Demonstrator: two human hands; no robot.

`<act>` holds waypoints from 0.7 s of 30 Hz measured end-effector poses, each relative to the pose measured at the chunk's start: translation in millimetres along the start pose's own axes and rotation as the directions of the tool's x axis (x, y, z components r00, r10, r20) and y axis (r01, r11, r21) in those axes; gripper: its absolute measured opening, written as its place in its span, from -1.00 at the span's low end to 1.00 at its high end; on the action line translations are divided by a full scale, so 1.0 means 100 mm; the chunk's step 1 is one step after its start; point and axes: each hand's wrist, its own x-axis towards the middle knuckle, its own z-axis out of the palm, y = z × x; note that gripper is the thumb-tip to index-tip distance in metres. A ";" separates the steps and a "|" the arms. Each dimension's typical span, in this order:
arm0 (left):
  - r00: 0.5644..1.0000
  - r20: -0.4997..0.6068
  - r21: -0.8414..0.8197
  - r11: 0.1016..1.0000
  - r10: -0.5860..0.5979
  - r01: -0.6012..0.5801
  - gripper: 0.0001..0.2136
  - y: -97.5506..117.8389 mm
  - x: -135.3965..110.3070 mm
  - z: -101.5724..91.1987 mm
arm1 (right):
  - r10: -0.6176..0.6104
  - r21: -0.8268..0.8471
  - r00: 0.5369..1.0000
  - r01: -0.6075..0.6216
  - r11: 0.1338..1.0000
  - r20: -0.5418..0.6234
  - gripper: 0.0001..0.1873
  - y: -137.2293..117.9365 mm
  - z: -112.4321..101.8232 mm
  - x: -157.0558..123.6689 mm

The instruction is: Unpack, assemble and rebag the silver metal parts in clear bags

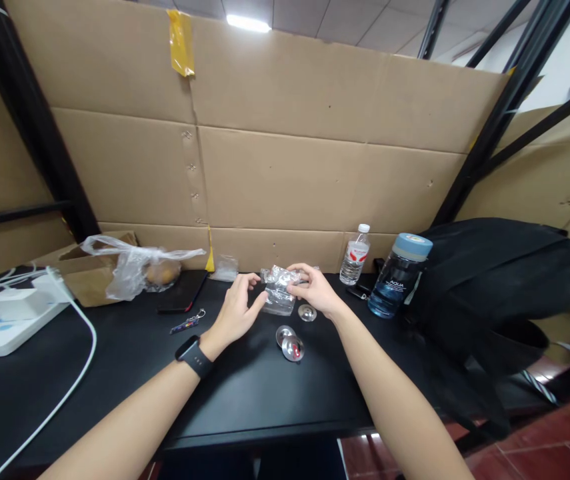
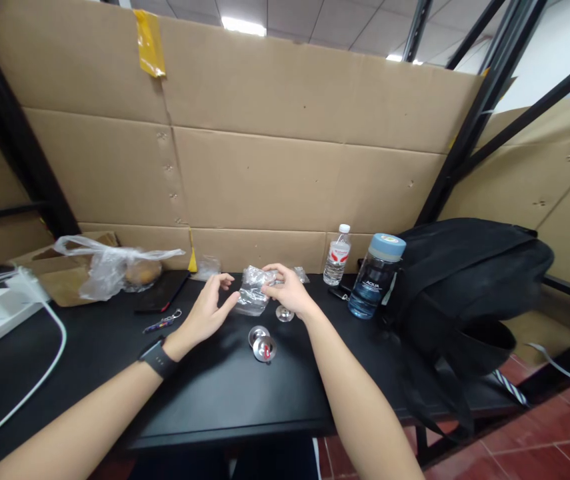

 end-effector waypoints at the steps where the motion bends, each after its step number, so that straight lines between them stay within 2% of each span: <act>1: 0.997 0.023 0.082 0.994 0.071 -0.073 -0.61 0.04 0.00 -0.03 | 0.009 -0.007 1.000 -0.009 1.000 -0.013 -0.48 0.02 0.01 0.00; 3: 0.964 0.167 0.189 0.953 0.207 -0.237 -0.45 0.13 -0.01 -0.06 | 0.021 -0.009 1.000 -0.021 1.000 -0.023 -0.47 0.06 0.03 0.01; 5: 0.912 0.295 0.246 0.900 0.284 -0.360 -0.49 0.19 -0.02 -0.05 | 0.030 -0.006 1.000 -0.030 1.000 -0.008 -0.46 0.07 0.05 0.01; 8: 0.894 0.323 0.317 0.854 0.311 -0.412 -0.79 0.19 -0.04 0.02 | 0.040 -0.018 0.999 -0.040 0.999 0.007 -0.45 0.08 0.08 0.02; 10: 0.897 0.318 0.334 0.849 0.308 -0.410 -0.76 0.14 -0.04 0.06 | 0.037 -0.036 0.999 -0.037 0.999 0.006 -0.45 0.08 0.10 0.02; 13: 0.907 0.329 0.349 0.858 0.263 -0.376 -0.74 0.04 0.02 0.03 | 0.023 -0.044 1.000 -0.023 0.999 -0.007 -0.46 0.08 0.10 0.04; 15: 0.931 0.303 0.380 0.870 0.205 -0.315 -0.74 -0.08 0.10 -0.08 | 0.001 -0.051 0.999 -0.002 0.999 -0.037 -0.50 0.07 0.08 0.05; 17: 0.972 0.202 0.434 0.879 0.119 -0.198 -0.74 -0.25 0.21 -0.24 | -0.034 -0.073 0.997 0.029 0.997 -0.070 -0.53 0.06 0.05 0.06; 18: 0.991 0.113 0.472 0.874 0.067 -0.113 -0.73 -0.36 0.26 -0.33 | -0.049 -0.086 0.996 0.042 0.995 -0.078 -0.54 0.06 0.03 0.06; 20: 1.000 -0.003 0.527 0.849 -0.018 0.017 -0.70 -0.60 0.37 -0.50 | -0.068 -0.107 0.995 0.059 0.993 -0.078 -0.55 0.06 0.00 0.06; 21: 0.999 0.002 0.553 0.832 -0.049 0.040 -0.69 -0.73 0.41 -0.56 | -0.072 -0.117 0.995 0.064 0.991 -0.069 -0.55 0.07 -0.01 0.06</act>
